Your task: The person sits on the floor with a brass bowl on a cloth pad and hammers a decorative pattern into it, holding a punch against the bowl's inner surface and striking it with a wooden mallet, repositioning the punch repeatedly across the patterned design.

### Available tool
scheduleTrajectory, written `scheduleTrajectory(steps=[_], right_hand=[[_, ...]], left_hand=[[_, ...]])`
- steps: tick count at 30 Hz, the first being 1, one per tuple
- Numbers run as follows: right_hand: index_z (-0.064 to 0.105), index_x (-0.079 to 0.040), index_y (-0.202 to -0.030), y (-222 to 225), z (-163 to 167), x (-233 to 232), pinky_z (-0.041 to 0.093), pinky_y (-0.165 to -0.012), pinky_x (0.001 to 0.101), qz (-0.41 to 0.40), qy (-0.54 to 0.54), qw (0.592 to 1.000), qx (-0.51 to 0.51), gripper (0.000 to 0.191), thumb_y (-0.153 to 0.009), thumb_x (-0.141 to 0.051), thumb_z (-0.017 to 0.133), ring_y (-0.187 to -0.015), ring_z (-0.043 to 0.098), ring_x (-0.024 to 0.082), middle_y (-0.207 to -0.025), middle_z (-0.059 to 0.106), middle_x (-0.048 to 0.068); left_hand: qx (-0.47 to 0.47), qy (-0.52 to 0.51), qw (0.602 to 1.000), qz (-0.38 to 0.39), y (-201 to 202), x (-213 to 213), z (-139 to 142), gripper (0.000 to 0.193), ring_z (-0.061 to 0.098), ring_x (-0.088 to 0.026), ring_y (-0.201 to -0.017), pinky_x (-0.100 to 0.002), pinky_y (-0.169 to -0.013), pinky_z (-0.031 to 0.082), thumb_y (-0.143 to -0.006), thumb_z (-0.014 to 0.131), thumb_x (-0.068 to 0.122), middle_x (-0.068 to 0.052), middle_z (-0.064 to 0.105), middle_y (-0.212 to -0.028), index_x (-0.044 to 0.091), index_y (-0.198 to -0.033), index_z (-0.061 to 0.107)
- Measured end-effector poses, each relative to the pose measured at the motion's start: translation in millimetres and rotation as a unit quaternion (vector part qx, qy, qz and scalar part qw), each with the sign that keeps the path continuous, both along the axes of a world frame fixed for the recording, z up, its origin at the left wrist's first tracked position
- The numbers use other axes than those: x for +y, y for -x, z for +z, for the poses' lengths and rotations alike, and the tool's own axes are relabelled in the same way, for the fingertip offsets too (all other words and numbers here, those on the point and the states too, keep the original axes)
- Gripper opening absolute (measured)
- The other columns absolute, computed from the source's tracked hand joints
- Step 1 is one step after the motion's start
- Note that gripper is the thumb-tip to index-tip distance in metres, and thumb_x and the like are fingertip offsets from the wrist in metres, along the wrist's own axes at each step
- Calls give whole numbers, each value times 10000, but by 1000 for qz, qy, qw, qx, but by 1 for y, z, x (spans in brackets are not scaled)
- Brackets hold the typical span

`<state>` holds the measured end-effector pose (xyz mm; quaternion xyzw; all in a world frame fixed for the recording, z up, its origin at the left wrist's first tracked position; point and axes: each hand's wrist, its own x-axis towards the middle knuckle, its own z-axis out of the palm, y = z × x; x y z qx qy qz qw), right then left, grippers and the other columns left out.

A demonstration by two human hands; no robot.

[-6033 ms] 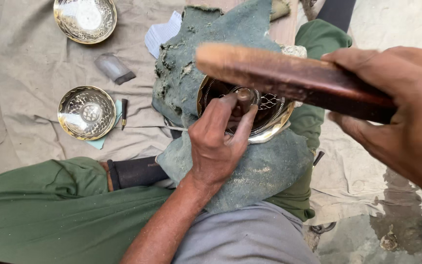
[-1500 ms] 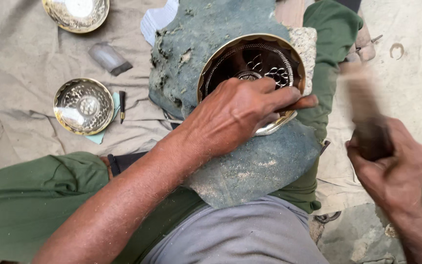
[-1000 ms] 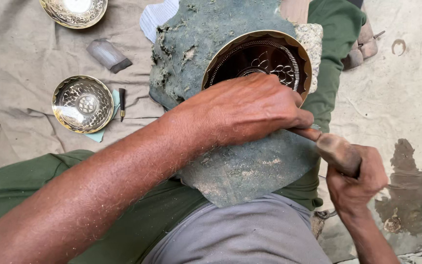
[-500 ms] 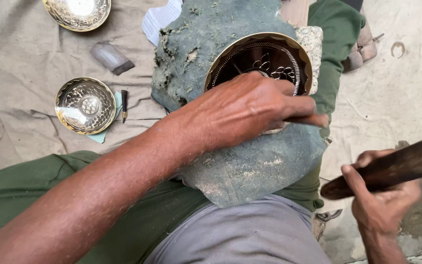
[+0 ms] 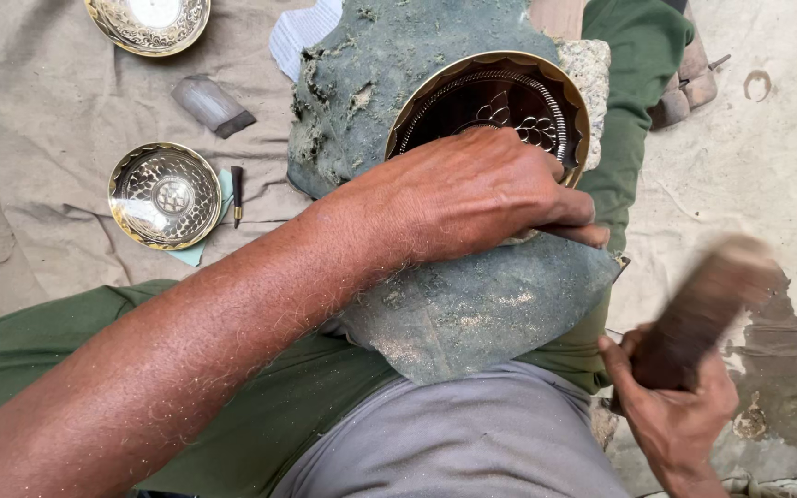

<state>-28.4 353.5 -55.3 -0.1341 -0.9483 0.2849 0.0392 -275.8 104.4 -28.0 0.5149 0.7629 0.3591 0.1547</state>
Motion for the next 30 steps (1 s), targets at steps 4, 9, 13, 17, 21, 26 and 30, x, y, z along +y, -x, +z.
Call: scheduleTrajectory(steps=[4,9,13,17,21,26,30], right_hand=[[657,3,-972,-3,-4,2,553,-616,303,-13,-26,999,-24,274,-813,-79,865,-644,665,168,-791,683,88],[672,19,-996,0,-6,3,578,-674,262,-27,75,997,10,222,-889,-70,845,-713,682,147,-841,705,89],[678,26,-974,8,0,-3,587,-673,288,-47,81,996,9,204,-888,-72,835,-713,694,170,-839,707,104],[664,-3,-1031,32,18,-9,620,-712,318,-25,28,999,-34,222,-902,-84,825,-726,724,173,-891,723,102],[582,5,-1153,65,43,-12,613,-735,296,0,73,997,10,399,-850,-138,800,-777,711,155,-877,695,85],[641,9,-1395,102,69,17,588,-481,298,176,-217,950,-142,556,-885,-112,829,-514,698,182,-920,748,148],[646,28,-1343,134,54,47,602,-570,322,30,-249,917,-309,478,-932,-186,760,-594,710,243,-921,735,189]], left_hand=[[1,4,1000,-13,1,-2,4,412,706,-304,-639,-489,-618,558,-970,533,483,-91,675,-661,130,-936,742],[-8,12,1000,-7,-1,-1,8,378,707,-294,-638,-480,-623,561,-973,546,456,-94,670,-670,129,-970,736],[20,13,1000,16,-1,-5,7,295,698,-300,-635,-494,-611,559,-996,533,369,-109,642,-654,166,-1070,734],[59,-36,995,70,-9,-16,-2,270,689,-280,-651,-491,-635,552,-1053,557,344,-93,634,-712,139,-1103,725],[50,-44,986,151,-19,-18,-15,314,678,-251,-626,-434,-549,559,-1021,547,167,-90,635,-762,246,-1292,683],[10,-25,974,224,-33,-16,-27,330,680,-192,-627,-323,-492,597,-1063,587,77,-83,637,-793,242,-1347,620],[29,-97,948,300,-48,-22,-31,455,694,-206,-756,-327,-633,632,-962,744,144,-90,651,-905,192,-1384,581]])
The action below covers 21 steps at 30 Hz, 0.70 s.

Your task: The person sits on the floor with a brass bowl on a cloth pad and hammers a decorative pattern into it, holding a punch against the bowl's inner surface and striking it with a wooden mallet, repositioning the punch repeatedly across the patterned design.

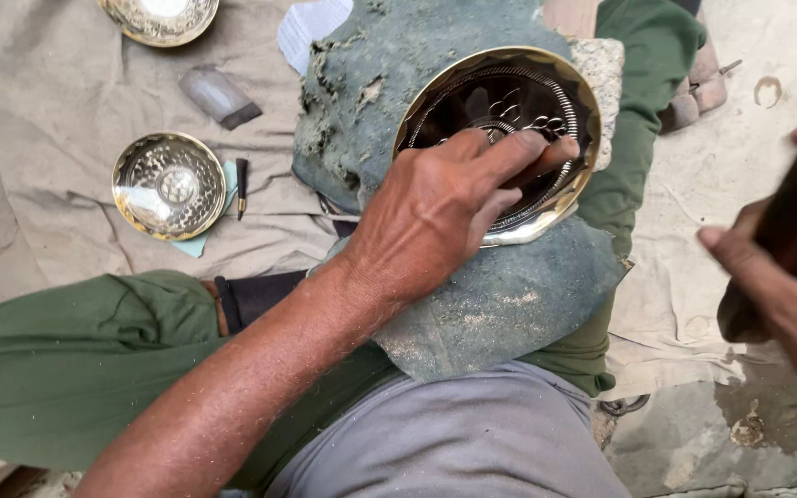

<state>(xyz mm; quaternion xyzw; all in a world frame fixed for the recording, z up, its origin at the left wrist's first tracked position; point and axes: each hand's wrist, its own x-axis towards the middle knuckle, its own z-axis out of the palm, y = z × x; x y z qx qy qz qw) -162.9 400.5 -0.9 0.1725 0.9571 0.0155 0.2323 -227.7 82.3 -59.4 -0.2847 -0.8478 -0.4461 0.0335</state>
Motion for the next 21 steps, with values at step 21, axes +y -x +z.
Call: scheduleTrajectory(steps=[21], right_hand=[[584,3,-1366,85,38,-56,581,-793,321,252,173,939,156,468,-918,-43,711,-894,691,236,-1082,699,174]], left_hand=[[-81,-138,962,221,-35,7,4,299,734,-168,-790,-276,-681,657,-946,777,40,-109,681,-939,5,-1183,598]])
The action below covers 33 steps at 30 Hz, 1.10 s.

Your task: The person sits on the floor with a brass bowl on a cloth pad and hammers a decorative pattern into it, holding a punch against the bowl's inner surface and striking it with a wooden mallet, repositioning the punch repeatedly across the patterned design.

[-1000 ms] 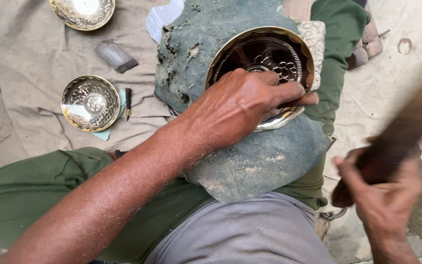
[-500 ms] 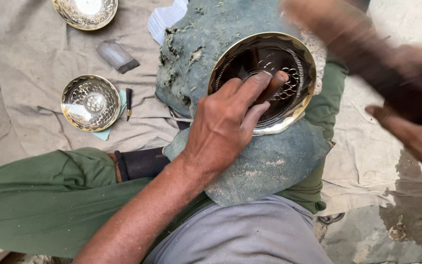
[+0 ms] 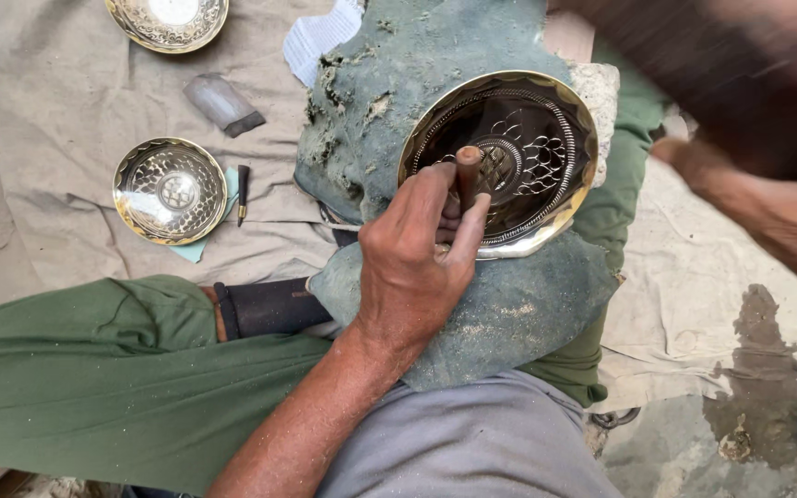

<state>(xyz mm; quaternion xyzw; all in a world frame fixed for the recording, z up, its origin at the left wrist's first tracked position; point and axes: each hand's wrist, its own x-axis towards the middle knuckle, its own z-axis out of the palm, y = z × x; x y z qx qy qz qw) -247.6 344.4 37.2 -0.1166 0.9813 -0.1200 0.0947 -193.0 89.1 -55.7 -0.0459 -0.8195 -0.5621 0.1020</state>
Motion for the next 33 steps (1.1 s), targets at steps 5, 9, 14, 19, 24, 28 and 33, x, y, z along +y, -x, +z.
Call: scheduleTrajectory(steps=[5,9,14,19,24,28,33], right_hand=[[539,-27,-1388,-19,-18,33,603,-821,338,-63,15,997,-47,504,-926,-90,730,-906,688,213,-1067,666,139],[504,-50,-1406,-33,-26,43,621,-844,351,-154,106,981,-48,536,-933,-128,746,-915,685,194,-1055,641,112],[460,-80,-1427,-91,-17,37,642,-872,367,-219,360,907,-27,582,-941,-175,765,-926,682,171,-1040,608,78],[579,-13,-1211,-136,-37,37,622,-771,380,-244,364,894,-93,458,-831,-105,818,-774,705,171,-887,687,90],[662,44,-1101,-157,-49,20,571,-476,362,-344,254,900,-89,345,-805,22,838,-599,680,190,-805,719,121],[666,20,-1004,-174,-47,13,578,-621,302,-325,228,918,-9,202,-853,13,800,-633,687,156,-784,701,102],[693,23,-980,-188,-63,20,584,-622,307,-277,157,948,-10,261,-781,-35,850,-657,701,169,-795,713,95]], left_hand=[[-11,-25,1000,-3,-1,0,0,277,742,-162,-795,-262,-675,656,-944,782,60,-99,687,-937,11,-1161,618],[80,0,992,-98,8,-7,-1,350,761,-172,-932,-277,-802,664,-989,767,143,-71,730,-1107,110,-1311,632],[24,124,948,-293,41,-3,-4,398,718,-174,-755,-325,-702,646,-944,768,232,-44,697,-851,216,-1323,648],[98,112,923,-356,57,0,2,469,707,-274,-743,-418,-661,604,-906,738,191,-78,700,-894,249,-1361,639],[85,153,909,-379,64,1,11,268,705,-327,-747,-489,-637,556,-985,675,312,-94,671,-821,222,-1237,687],[92,156,902,-391,65,-1,14,263,695,-344,-703,-501,-599,543,-1024,580,375,-118,651,-799,228,-1199,708],[97,168,891,-412,68,0,20,289,680,-340,-623,-502,-557,536,-1017,551,401,-130,625,-720,168,-1087,707]])
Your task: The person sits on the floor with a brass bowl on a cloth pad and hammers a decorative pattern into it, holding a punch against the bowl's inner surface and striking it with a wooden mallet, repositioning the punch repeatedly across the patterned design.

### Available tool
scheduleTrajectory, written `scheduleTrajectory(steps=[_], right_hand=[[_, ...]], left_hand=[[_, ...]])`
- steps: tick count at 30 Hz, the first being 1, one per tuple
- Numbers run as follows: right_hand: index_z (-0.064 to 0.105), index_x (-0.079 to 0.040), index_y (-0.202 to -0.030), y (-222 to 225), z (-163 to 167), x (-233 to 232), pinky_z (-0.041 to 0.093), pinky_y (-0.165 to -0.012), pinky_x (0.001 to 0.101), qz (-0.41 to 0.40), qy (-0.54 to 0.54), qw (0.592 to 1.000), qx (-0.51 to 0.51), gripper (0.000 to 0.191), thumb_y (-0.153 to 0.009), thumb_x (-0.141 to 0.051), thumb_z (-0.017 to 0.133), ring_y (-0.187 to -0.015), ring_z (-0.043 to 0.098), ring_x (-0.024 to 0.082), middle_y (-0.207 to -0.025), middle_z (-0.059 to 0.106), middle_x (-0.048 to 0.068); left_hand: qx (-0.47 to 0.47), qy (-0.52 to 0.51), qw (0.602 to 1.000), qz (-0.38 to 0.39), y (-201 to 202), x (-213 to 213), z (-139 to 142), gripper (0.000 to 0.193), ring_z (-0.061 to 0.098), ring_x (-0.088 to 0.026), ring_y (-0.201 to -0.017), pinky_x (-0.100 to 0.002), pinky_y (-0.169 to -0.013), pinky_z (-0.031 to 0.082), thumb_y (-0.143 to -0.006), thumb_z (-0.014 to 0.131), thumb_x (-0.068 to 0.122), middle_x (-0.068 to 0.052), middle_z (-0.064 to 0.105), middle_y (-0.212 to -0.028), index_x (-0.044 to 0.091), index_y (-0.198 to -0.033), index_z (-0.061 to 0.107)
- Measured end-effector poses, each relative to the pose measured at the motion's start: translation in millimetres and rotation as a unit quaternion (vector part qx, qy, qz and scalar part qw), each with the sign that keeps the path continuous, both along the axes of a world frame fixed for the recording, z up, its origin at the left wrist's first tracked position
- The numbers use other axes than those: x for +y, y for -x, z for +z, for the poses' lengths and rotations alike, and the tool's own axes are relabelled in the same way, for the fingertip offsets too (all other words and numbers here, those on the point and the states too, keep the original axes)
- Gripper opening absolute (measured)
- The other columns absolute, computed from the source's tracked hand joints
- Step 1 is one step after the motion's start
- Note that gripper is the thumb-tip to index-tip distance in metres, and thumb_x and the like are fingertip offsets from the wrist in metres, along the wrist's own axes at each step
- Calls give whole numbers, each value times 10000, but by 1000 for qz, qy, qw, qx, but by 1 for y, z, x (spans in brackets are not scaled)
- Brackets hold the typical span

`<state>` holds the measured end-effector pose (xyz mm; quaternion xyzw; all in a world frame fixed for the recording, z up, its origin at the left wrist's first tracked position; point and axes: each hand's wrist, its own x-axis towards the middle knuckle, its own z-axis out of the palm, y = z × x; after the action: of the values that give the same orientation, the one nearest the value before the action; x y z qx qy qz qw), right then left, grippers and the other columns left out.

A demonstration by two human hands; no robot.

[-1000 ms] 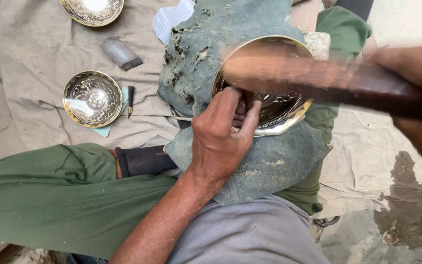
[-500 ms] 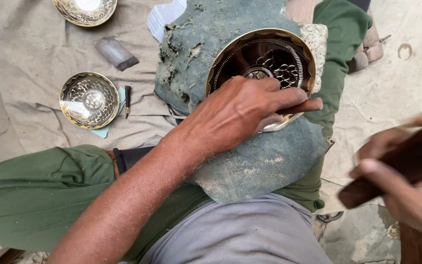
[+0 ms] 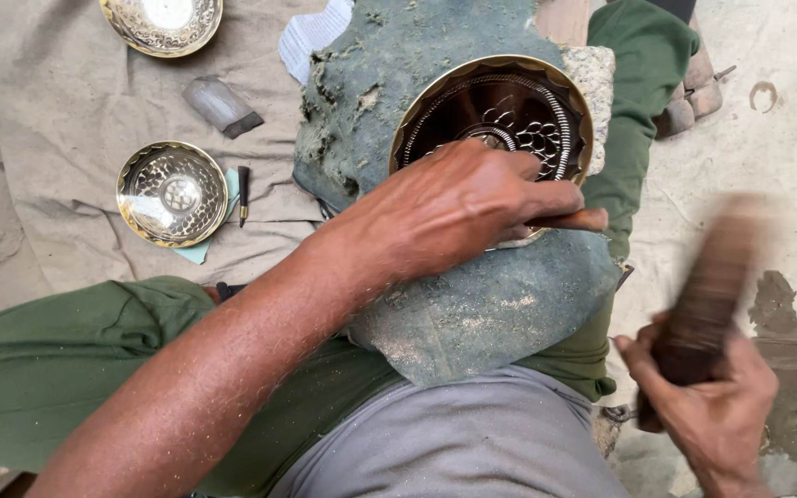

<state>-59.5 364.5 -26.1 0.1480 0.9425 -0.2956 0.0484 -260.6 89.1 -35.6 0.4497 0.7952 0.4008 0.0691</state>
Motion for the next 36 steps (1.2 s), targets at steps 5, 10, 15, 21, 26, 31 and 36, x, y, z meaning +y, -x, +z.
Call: scheduleTrajectory(steps=[5,10,15,21,26,31,36], right_hand=[[707,5,-926,-14,-21,-2,574,-509,288,44,-43,997,-47,291,-754,-129,901,-613,644,176,-796,712,84],[676,0,-870,-26,-33,-11,550,-605,296,6,-24,999,37,225,-796,-130,844,-618,651,145,-764,685,81],[695,-21,-884,-29,-40,-11,502,-582,253,-33,-16,998,54,208,-854,-162,845,-584,625,120,-734,672,45],[695,-24,-874,-38,-50,-13,501,-610,263,-32,-50,996,59,199,-833,-120,865,-582,622,120,-733,667,38],[636,-7,-1076,-50,-51,-21,580,-756,222,-50,135,957,250,229,-976,-85,826,-831,673,107,-960,686,32],[668,12,-1026,-41,-38,-13,578,-698,254,-52,86,992,78,243,-849,-40,826,-735,672,125,-869,704,58],[692,-12,-981,-33,-32,-13,562,-584,299,-80,67,993,-48,254,-781,-69,838,-635,671,141,-770,720,71]], left_hand=[[-2,13,999,-48,5,4,6,309,675,-285,-578,-502,-565,524,-1010,523,379,-87,615,-636,131,-1001,708],[-65,73,991,-93,7,4,9,416,677,-258,-547,-456,-581,551,-985,509,475,-109,586,-554,125,-838,679],[-49,37,993,-100,9,2,12,436,670,-288,-576,-486,-576,534,-974,543,480,-99,630,-600,99,-812,682],[-27,20,993,-109,9,2,16,391,677,-269,-603,-474,-587,532,-934,595,463,-86,652,-627,115,-797,709],[-114,111,979,-130,11,0,16,375,710,-206,-592,-369,-558,579,-973,581,470,-70,650,-649,133,-846,688],[-11,32,996,-88,16,1,9,191,707,-280,-628,-464,-567,553,-932,627,264,-116,654,-664,123,-1055,669],[-3,31,993,-115,17,9,1,193,703,-309,-628,-492,-577,537,-986,624,293,-126,671,-662,109,-1007,677]])
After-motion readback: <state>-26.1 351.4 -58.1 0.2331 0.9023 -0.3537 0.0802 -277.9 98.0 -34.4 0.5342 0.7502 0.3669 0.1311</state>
